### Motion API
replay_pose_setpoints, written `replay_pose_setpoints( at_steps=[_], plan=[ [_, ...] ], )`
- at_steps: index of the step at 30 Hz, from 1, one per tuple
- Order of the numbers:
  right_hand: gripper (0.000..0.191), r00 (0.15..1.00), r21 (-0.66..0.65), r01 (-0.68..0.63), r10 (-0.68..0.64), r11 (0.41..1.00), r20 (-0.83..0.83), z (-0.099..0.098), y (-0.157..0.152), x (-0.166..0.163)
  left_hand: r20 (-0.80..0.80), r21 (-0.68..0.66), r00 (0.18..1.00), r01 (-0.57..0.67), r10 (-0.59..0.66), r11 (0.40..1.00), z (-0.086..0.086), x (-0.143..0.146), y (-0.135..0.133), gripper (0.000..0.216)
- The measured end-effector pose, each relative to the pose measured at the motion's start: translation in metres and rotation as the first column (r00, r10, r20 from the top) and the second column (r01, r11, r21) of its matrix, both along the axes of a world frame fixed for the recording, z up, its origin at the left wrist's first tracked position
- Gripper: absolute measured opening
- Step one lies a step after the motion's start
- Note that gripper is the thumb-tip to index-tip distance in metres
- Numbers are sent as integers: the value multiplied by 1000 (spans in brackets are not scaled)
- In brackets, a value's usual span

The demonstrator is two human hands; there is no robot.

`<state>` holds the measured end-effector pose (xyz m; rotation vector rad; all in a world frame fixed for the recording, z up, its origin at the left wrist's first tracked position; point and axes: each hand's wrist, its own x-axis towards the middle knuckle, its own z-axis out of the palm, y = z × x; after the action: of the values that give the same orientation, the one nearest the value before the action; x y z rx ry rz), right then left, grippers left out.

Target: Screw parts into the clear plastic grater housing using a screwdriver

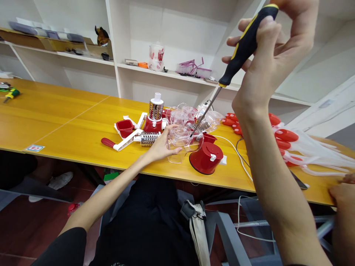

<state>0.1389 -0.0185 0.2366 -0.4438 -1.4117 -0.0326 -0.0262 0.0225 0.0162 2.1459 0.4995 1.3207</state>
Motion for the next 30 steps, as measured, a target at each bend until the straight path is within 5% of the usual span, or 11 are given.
replay_pose_setpoints(
  at_steps=[18,21,24,30],
  plan=[
    [21,998,120,17,-9,993,-67,3,3,-4,1,0,1000,4,-4,1000,-1,0,2,85],
    [6,996,98,43,-35,994,-85,3,0,-7,2,-7,1000,4,-4,1000,-2,0,1,84],
    [23,997,85,16,-10,996,-71,3,0,-5,4,-10,1000,5,-5,1000,-2,0,1,84],
    [16,999,108,-10,14,994,-38,2,8,4,7,-10,1000,7,-7,1000,-3,0,2,85]
  ],
)
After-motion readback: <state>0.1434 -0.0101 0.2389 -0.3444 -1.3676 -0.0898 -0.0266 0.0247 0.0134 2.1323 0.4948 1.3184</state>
